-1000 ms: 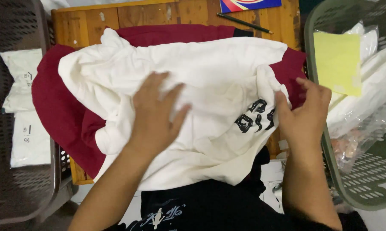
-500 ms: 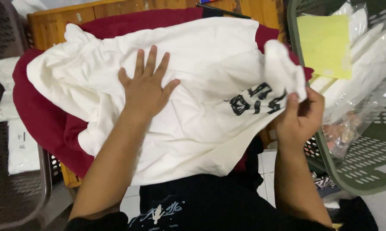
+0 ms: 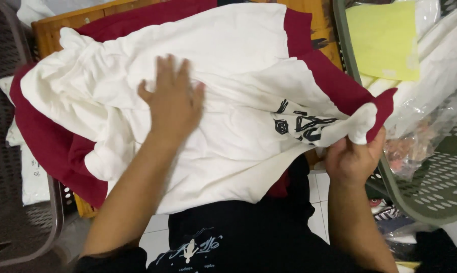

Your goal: Folding a maroon and white hoodie and writing on a yellow label at a workbench.

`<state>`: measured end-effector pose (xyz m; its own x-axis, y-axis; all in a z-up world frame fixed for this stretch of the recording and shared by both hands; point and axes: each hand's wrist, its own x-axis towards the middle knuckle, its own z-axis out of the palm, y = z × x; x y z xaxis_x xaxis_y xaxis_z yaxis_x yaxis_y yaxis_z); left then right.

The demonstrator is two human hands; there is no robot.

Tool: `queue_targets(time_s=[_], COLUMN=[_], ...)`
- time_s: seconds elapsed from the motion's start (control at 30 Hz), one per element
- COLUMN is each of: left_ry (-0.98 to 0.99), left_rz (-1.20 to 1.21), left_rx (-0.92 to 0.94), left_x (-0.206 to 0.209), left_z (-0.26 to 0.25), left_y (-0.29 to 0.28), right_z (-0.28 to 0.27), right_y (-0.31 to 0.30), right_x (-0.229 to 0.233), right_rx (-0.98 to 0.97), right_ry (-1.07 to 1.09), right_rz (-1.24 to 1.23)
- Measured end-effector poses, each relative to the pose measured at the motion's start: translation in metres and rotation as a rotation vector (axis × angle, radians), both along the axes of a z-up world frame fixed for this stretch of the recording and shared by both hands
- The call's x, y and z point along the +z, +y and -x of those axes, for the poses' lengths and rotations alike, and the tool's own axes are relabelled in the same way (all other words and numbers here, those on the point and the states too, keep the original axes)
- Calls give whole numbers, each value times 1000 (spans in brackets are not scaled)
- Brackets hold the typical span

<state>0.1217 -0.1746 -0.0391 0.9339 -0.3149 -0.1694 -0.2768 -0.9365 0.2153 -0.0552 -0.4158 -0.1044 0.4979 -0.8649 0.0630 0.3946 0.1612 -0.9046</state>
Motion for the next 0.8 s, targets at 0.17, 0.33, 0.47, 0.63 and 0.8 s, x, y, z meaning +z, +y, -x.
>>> queue_targets(time_s=[0.17,0.33,0.47,0.63,0.8], left_ry=[80,131,154,158,49], left_rz=[369,231,173,210,202], left_rx=[-450,-363,-85,19,-111], left_x=[15,29,9,-10,-34], left_z=[38,-1,-32,-41,-54], left_y=[-46,-91,-108,-105,-106], right_z=[-13,-15,-14,-11,-2], right_y=[-7,-5,-2,5,16], right_x=[26,38,45,47,46], right_rx=[513,428,327,217,258], right_ry=[-216,-110,-13,95,359], right_rz=[-82,-182,-284,-408,-170])
